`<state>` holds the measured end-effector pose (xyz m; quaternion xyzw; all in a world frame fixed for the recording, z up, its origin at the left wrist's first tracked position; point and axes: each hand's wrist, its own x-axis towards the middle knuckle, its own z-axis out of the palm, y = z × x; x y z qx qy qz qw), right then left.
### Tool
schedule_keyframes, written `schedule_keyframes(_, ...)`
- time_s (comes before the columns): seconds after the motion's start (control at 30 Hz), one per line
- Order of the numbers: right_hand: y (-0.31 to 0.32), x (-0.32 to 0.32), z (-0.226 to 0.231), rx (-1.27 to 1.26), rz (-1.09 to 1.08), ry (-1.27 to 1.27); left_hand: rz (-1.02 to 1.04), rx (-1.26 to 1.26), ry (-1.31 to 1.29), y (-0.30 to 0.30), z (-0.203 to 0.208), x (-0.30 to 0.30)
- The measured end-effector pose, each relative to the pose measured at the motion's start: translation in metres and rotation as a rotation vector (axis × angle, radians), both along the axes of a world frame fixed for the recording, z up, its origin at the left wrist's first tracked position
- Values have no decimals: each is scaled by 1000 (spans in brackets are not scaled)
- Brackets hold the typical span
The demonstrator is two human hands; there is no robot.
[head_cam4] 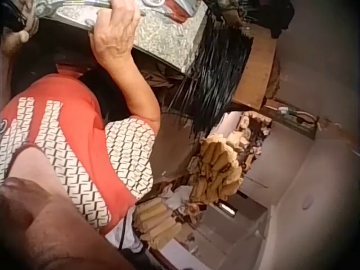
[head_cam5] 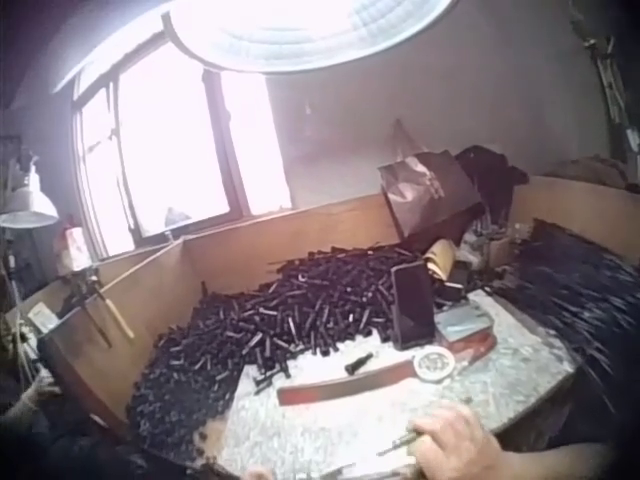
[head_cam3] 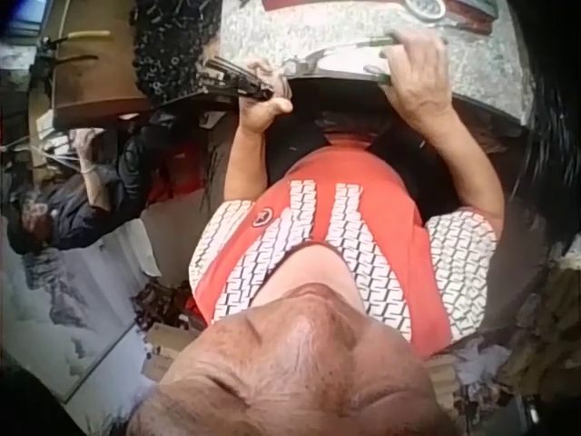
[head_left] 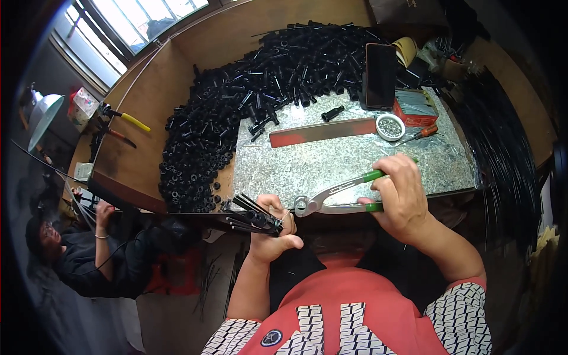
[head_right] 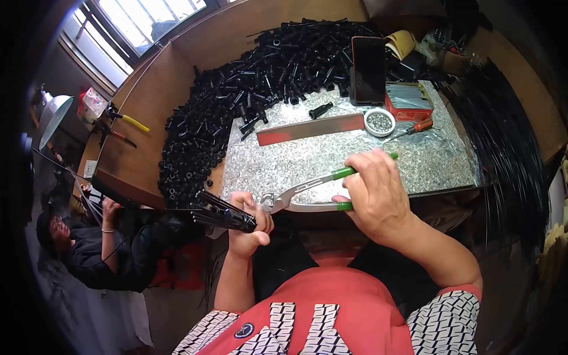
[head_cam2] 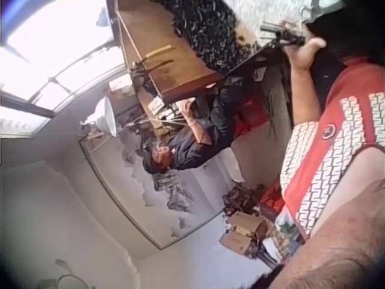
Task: Assembling and clamping black industrial tubes using a specialized hand tool at a factory workstation.
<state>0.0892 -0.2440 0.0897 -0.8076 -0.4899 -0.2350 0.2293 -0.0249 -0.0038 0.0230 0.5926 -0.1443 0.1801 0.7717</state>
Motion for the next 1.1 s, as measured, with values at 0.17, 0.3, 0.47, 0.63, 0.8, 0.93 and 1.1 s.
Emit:
schedule_keyframes(0.17, 11, -2, -3, -36, -110, -397, 55, -4, 46, -4, -1, -2)
schedule_keyframes(0.3, 11, -6, -5, -91, -97, -462, 151, -4, 177, -8, -6, -3)
schedule_keyframes(0.47, 8, -12, -4, -122, 11, -271, 238, 195, 167, 0, -29, -1)
schedule_keyframes(0.63, -5, -18, -14, -260, 132, -77, 114, 7, 228, -6, -15, -1)
schedule_keyframes(0.8, -11, -29, -30, -264, 425, 640, -26, 114, 198, 7, -21, -4)
schedule_keyframes(0.93, -14, -30, -35, -316, 528, 2251, 13, 151, 230, 0, -17, -1)
schedule_keyframes(1.1, -3, -36, -6, -389, 300, 1227, 230, 256, 233, 0, -12, 0)
